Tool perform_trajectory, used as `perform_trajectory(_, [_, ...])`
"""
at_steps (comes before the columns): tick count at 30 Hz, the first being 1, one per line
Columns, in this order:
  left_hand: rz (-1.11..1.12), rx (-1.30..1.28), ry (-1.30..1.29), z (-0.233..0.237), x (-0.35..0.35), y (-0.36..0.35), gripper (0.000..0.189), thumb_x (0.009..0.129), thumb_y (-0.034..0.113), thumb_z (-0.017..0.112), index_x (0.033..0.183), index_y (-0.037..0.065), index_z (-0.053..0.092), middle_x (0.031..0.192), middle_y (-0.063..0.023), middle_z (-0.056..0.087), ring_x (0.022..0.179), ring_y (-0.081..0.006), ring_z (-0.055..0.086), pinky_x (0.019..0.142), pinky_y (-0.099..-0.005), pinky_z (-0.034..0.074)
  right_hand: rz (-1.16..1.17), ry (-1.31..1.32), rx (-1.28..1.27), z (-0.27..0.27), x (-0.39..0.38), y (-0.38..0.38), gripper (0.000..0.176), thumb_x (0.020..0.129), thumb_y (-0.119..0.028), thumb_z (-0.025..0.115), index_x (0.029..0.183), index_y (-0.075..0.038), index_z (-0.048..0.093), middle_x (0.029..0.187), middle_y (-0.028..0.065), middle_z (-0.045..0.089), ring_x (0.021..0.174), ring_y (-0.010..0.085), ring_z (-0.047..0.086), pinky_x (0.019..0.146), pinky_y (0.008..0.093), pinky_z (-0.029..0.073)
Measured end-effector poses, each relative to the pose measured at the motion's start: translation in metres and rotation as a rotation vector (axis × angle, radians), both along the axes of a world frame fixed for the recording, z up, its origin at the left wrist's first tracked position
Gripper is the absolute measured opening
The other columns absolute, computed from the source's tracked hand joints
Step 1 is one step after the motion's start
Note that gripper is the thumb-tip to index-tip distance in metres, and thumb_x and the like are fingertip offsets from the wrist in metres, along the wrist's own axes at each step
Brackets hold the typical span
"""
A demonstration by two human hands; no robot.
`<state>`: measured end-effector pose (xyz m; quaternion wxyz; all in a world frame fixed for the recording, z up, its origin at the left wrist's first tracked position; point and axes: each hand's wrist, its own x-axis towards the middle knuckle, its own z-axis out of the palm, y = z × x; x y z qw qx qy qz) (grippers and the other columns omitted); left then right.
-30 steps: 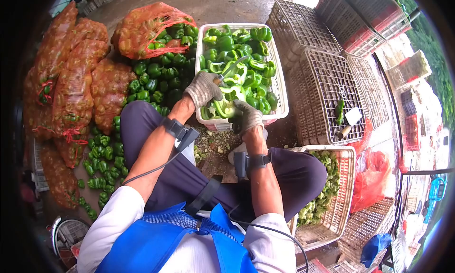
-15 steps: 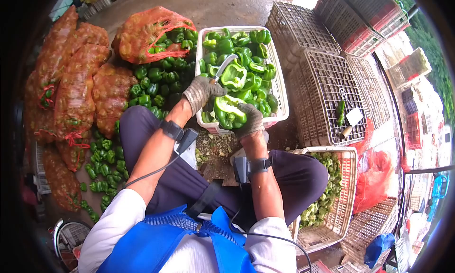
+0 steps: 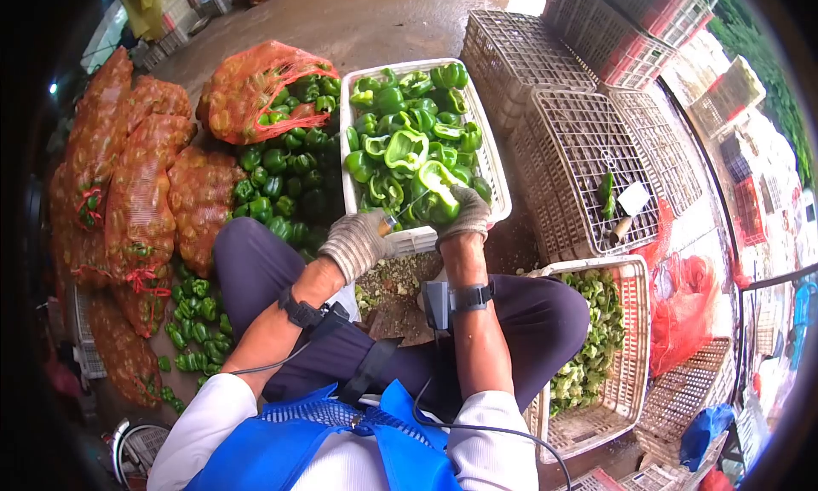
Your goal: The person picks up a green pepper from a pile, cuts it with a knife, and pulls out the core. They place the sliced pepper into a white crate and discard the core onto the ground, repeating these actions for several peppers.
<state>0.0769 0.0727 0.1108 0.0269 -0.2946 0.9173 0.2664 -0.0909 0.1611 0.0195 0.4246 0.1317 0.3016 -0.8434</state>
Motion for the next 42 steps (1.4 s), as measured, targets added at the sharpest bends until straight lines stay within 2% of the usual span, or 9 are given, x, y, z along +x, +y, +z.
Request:
perform_trajectory(11, [-0.003, -0.015, -0.165, -0.034, -0.015, -0.002, 0.028, 0.085, 0.029, 0.056, 0.088, 0.004, 0.068, 0.086, -0.0203, 0.067, 0.084, -0.0373, 0.065, 0.072, -0.0449, 0.052, -0.094, 0.076, 0.207, -0.017, 0.001, -0.003, 0.036, 0.079, -0.012, 0.058, 0.114, -0.004, 0.056, 0.098, 0.0145, 0.065, 0.078, 0.0315, 0.066, 0.071, 0.0447, 0.057])
perform_trajectory(14, [-0.017, -0.034, -0.174, -0.048, -0.021, -0.007, 0.028, 0.085, 0.028, 0.055, 0.086, 0.004, 0.068, 0.084, -0.0199, 0.067, 0.082, -0.0374, 0.065, 0.071, -0.0454, 0.052, -0.081, 0.155, 0.407, -0.05, -0.017, -0.011, 0.033, 0.079, -0.01, 0.059, 0.11, -0.001, 0.058, 0.094, 0.0143, 0.065, 0.072, 0.0296, 0.066, 0.066, 0.0413, 0.057])
perform_trajectory(19, [-0.032, -0.01, -0.149, -0.061, -0.026, -0.009, 0.028, 0.086, 0.026, 0.054, 0.086, 0.003, 0.069, 0.082, -0.0212, 0.066, 0.08, -0.0372, 0.065, 0.07, -0.0451, 0.052, -0.084, 0.411, 0.411, -0.068, -0.028, -0.008, 0.031, 0.081, -0.006, 0.057, 0.11, 0.001, 0.059, 0.093, 0.015, 0.065, 0.071, 0.0294, 0.066, 0.066, 0.0383, 0.057])
perform_trajectory(25, [-0.038, 0.005, -0.152, -0.031, -0.008, 0.005, 0.03, 0.087, 0.028, 0.054, 0.085, 0.001, 0.069, 0.082, -0.0209, 0.067, 0.079, -0.0372, 0.065, 0.07, -0.0447, 0.051, -0.08, 0.084, 0.276, -0.032, -0.013, -0.005, 0.033, 0.082, -0.009, 0.058, 0.113, 0.001, 0.058, 0.097, 0.0165, 0.065, 0.078, 0.0313, 0.066, 0.07, 0.0412, 0.056])
perform_trajectory(28, [0.075, -0.019, -0.183, -0.04, 0.001, 0.011, 0.027, 0.074, 0.026, 0.065, 0.088, 0.004, 0.067, 0.086, -0.0203, 0.067, 0.083, -0.0356, 0.065, 0.073, -0.0432, 0.052, -0.09, 0.071, 0.302, -0.02, -0.008, -0.005, 0.032, 0.082, -0.01, 0.058, 0.112, 0.001, 0.058, 0.096, 0.0162, 0.066, 0.077, 0.03, 0.066, 0.069, 0.0401, 0.056])
perform_trajectory(30, [0.071, -0.021, -0.175, -0.043, -0.002, 0.012, 0.027, 0.083, 0.026, 0.056, 0.089, 0.003, 0.069, 0.087, -0.0213, 0.067, 0.082, -0.0383, 0.065, 0.073, -0.0467, 0.051, -0.081, 0.061, 0.281, -0.049, -0.018, -0.008, 0.031, 0.081, -0.01, 0.058, 0.11, 0.002, 0.059, 0.094, 0.0156, 0.066, 0.075, 0.0294, 0.066, 0.068, 0.0395, 0.056])
perform_trajectory(36, [-0.003, 0.009, -0.18, -0.042, -0.021, -0.002, 0.025, 0.081, 0.024, 0.058, 0.087, 0.002, 0.07, 0.09, -0.0226, 0.066, 0.085, -0.0362, 0.065, 0.074, -0.0438, 0.052, 0.115, 0.873, 0.828, -0.177, -0.08, -0.011, 0.021, 0.082, -0.012, 0.059, 0.097, 0.002, 0.064, 0.078, 0.0124, 0.067, 0.066, 0.0217, 0.065, 0.061, 0.0334, 0.053])
perform_trajectory(39, [-0.014, 0.121, -0.134, -0.022, -0.01, -0.004, 0.029, 0.072, 0.029, 0.069, 0.086, 0.004, 0.069, 0.086, -0.0207, 0.067, 0.083, -0.0356, 0.065, 0.074, -0.0422, 0.052, 0.178, 1.285, 1.148, -0.096, -0.043, 0.0, 0.019, 0.08, -0.011, 0.063, 0.095, 0.0, 0.066, 0.079, 0.009, 0.067, 0.067, 0.0158, 0.063, 0.061, 0.0297, 0.051])
perform_trajectory(42, [0.07, 0.291, 0.13, -0.04, 0.004, -0.012, 0.038, 0.064, 0.031, 0.076, 0.088, 0.003, 0.064, 0.083, -0.0182, 0.066, 0.077, -0.0342, 0.064, 0.071, -0.0396, 0.051, -0.123, 0.715, 0.659, -0.031, -0.013, -0.001, 0.031, 0.072, -0.011, 0.067, 0.101, -0.001, 0.065, 0.086, 0.0109, 0.068, 0.071, 0.0203, 0.063, 0.067, 0.0322, 0.05])
